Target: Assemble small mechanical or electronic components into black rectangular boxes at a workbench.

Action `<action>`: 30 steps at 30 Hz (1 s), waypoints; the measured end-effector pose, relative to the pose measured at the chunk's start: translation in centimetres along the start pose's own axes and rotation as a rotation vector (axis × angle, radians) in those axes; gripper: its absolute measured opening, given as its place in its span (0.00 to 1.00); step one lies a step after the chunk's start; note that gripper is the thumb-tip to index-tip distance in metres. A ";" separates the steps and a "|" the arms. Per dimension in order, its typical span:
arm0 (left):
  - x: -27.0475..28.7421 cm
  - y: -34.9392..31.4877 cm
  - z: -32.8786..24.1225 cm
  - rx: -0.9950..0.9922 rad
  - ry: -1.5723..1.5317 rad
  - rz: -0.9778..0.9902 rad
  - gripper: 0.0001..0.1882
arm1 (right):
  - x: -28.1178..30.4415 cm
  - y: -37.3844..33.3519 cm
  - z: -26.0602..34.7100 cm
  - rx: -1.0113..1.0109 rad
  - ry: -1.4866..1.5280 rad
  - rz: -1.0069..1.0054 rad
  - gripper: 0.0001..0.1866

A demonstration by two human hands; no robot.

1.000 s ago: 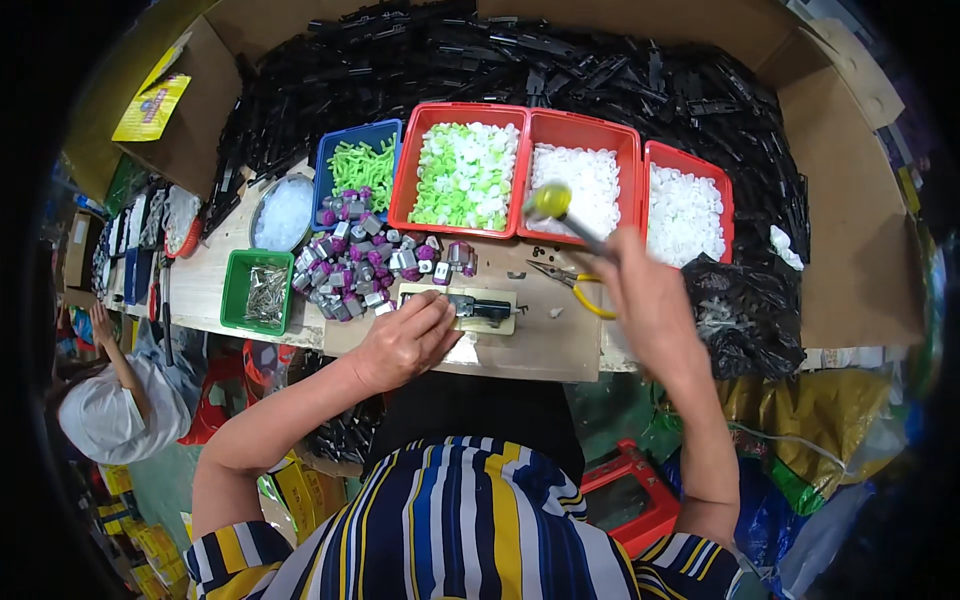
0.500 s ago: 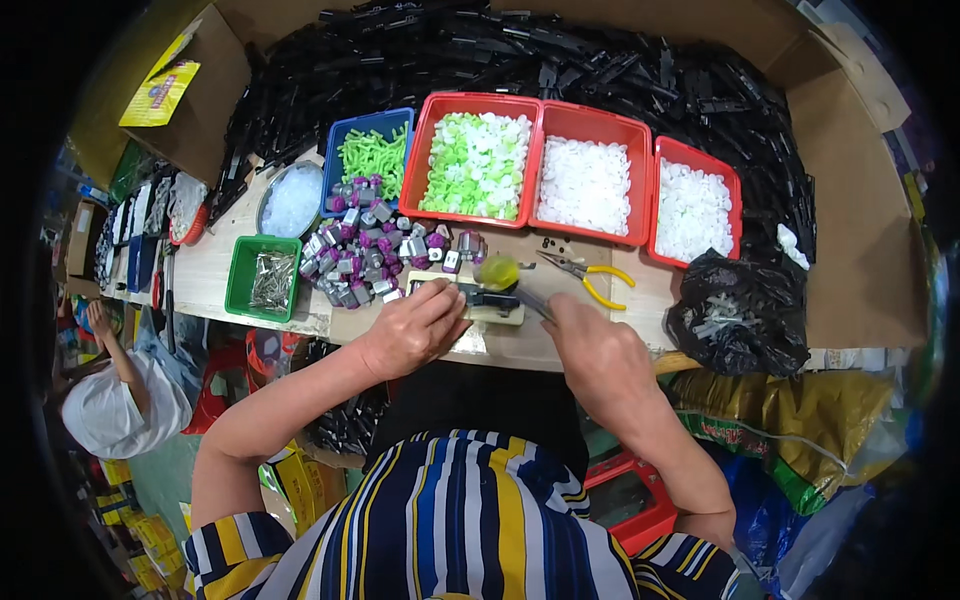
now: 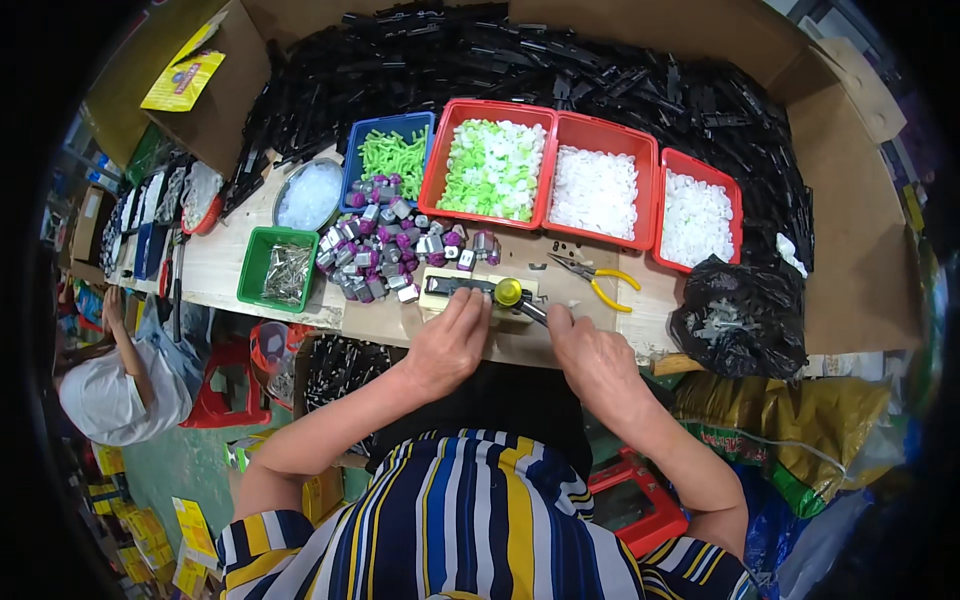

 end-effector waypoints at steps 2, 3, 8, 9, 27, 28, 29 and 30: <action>-0.2 -0.2 -0.4 0.008 0.059 -0.009 0.20 | -0.1 -0.2 -0.3 -0.039 0.045 0.033 0.07; -0.5 -0.4 -0.3 0.014 0.066 -0.010 0.20 | 0.3 0.1 -0.3 -0.030 0.044 0.032 0.07; -0.7 -0.9 -0.4 -0.030 0.148 -0.028 0.22 | 6.0 2.3 0.7 0.018 0.216 -0.283 0.03; -0.8 -0.8 -0.4 -0.029 0.147 -0.030 0.22 | 5.6 2.9 0.6 0.018 0.214 -0.282 0.03; 0.4 -1.2 1.6 0.126 -0.227 -0.097 0.17 | 3.8 4.8 0.6 0.100 0.047 -0.263 0.10; 0.7 -1.5 2.1 0.154 -0.220 -0.103 0.17 | 5.3 4.3 0.8 0.061 0.111 -0.329 0.08; 0.9 -1.6 2.6 0.155 -0.222 -0.104 0.17 | 4.8 4.1 0.5 0.060 0.110 -0.328 0.08; 1.1 -1.6 3.0 0.151 -0.214 -0.099 0.18 | 3.8 3.7 0.3 0.066 0.088 -0.296 0.08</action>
Point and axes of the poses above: each hand's wrist, its own y-axis towards the middle knuckle, its own x-axis out of the back of the hand, z = x × y, the point moved 7 cm from there along y, towards the middle knuckle, and after that the axes turned 6 degrees about x, right-handed, at the moved point
